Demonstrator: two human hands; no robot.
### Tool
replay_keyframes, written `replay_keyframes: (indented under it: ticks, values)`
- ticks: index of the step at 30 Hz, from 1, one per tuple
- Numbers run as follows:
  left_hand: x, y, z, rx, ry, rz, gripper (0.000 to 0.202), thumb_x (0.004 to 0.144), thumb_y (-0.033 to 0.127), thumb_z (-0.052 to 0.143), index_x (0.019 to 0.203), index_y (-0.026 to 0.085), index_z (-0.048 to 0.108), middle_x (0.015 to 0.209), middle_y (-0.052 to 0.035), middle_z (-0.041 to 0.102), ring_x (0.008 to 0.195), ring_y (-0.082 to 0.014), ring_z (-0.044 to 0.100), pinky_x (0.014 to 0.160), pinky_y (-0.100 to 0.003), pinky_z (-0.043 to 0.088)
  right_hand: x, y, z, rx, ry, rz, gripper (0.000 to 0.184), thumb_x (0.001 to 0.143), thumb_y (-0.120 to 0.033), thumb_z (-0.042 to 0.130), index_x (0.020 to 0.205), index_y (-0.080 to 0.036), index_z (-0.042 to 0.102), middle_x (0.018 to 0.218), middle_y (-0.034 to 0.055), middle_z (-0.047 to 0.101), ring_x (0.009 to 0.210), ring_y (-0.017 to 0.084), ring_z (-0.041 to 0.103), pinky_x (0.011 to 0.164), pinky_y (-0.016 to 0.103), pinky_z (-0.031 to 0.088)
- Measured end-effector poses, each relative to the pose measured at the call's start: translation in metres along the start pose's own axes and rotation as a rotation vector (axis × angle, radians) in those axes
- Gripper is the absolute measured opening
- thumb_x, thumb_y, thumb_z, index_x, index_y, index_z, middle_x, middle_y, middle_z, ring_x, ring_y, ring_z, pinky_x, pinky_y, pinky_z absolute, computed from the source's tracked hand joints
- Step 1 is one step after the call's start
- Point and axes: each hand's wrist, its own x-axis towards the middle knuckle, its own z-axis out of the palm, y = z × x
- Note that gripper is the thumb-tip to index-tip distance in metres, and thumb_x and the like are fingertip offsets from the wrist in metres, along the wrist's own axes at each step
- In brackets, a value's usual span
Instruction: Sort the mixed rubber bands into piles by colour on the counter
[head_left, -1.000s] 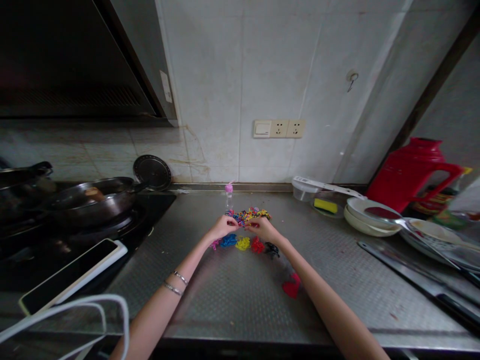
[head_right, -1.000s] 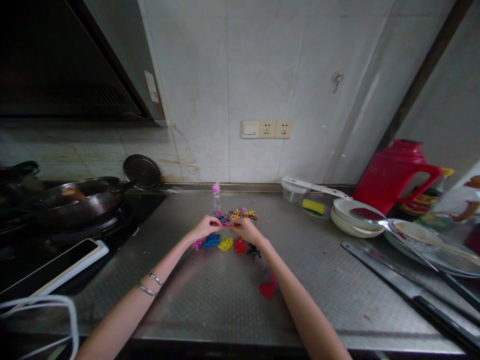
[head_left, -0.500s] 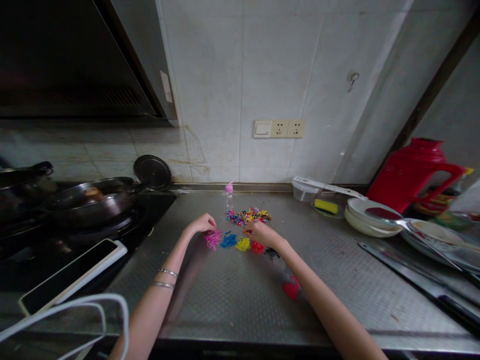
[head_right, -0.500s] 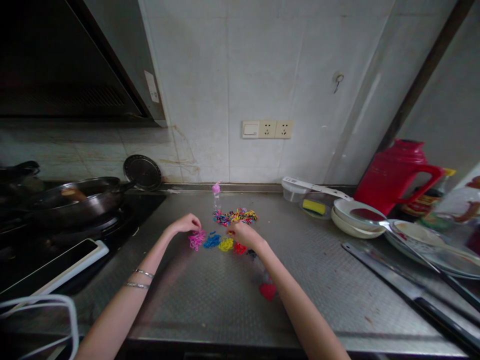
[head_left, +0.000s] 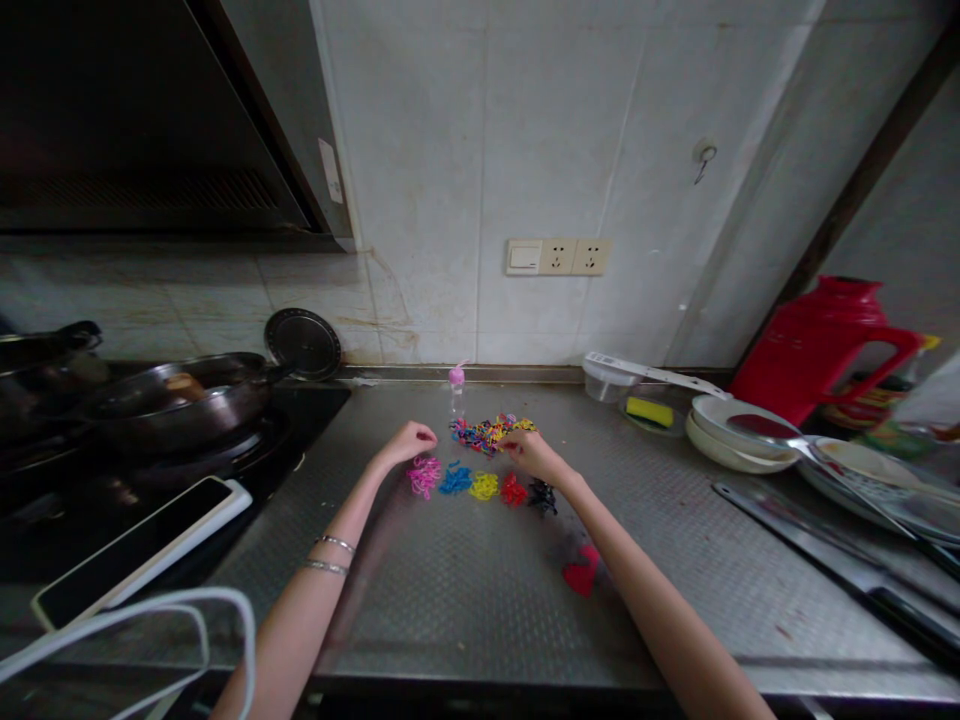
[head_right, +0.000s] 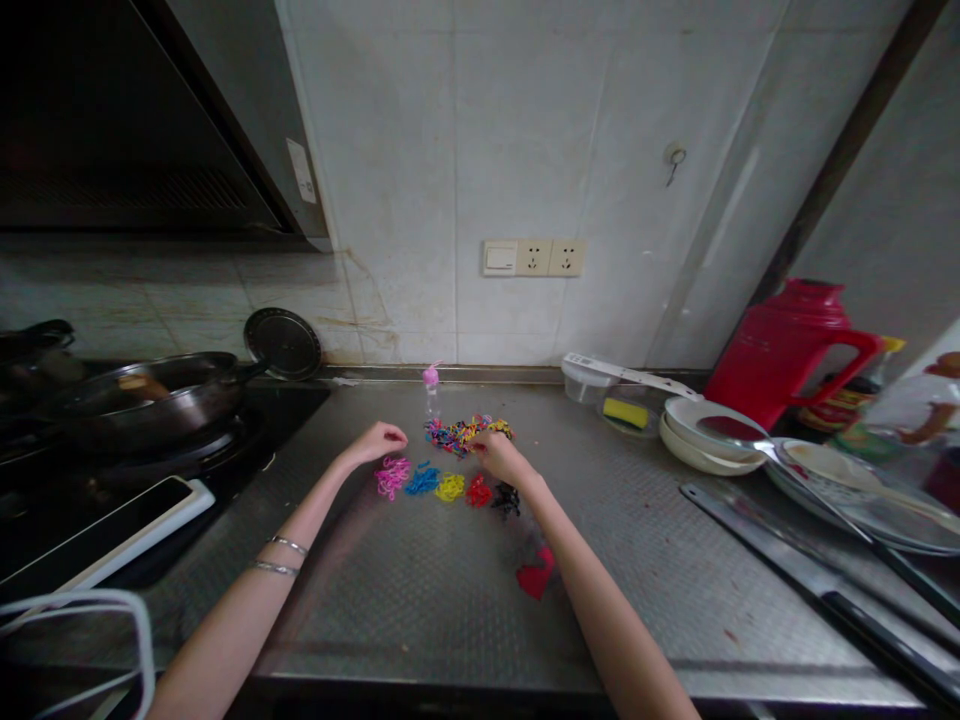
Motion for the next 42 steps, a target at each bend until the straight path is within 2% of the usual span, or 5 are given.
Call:
replay_keyframes:
  ticks: [7,17,23,32,42]
  values:
    - [0.001,-0.003,0.004,-0.044,0.004,0.004,0.026,0.063,0.027,0.052,0.077,0.01,0.066,0.076,-0.0067,0.066,0.071,-0.0161,0.059,0.066,-0.024,0.043,-0.006,0.021,-0.002,-0.127,0.073,0.088,0.026,0.073,-0.013,0.047,0.093,-0.016,0.064,0.094,0.0069,0.061,0.092,0.016,0.053,0.084,0.026,0.037]
    - [0.004,-0.005,0.008,-0.046,0.026,-0.007,0.025,0.063,0.027,0.053,0.076,0.01,0.066,0.075,-0.0061,0.066,0.071,-0.0162,0.059,0.066,-0.025,0.043,-0.008,0.003,0.014,-0.3,-0.034,0.012,0.029,0.079,-0.027,0.048,0.107,-0.023,0.057,0.104,0.0091,0.052,0.102,0.021,0.042,0.088,0.033,0.035]
    - [0.001,0.002,0.012,-0.031,0.013,0.009,0.025,0.064,0.027,0.052,0.075,0.01,0.066,0.073,-0.0063,0.066,0.069,-0.0158,0.058,0.064,-0.024,0.043,-0.009,-0.002,0.017,-0.424,0.088,0.11,0.027,0.084,-0.035,0.039,0.096,-0.024,0.061,0.1,0.0125,0.051,0.1,0.025,0.039,0.084,0.037,0.037]
    - [0.0,0.003,0.015,0.011,-0.012,0.033,0.024,0.065,0.025,0.05,0.074,0.01,0.066,0.073,-0.0062,0.067,0.068,-0.0156,0.058,0.064,-0.024,0.042,-0.008,0.008,0.023,-0.474,0.098,0.113,0.026,0.083,-0.035,0.041,0.084,-0.024,0.064,0.096,0.0102,0.053,0.093,0.023,0.041,0.082,0.036,0.039]
    - [0.0,0.005,0.014,0.01,0.016,0.038,0.026,0.064,0.025,0.049,0.074,0.009,0.066,0.073,-0.007,0.066,0.069,-0.0165,0.058,0.065,-0.025,0.042,-0.009,0.004,0.011,-0.317,0.165,0.143,0.021,0.081,-0.03,0.045,0.084,-0.023,0.065,0.097,0.0083,0.055,0.095,0.021,0.044,0.079,0.031,0.04]
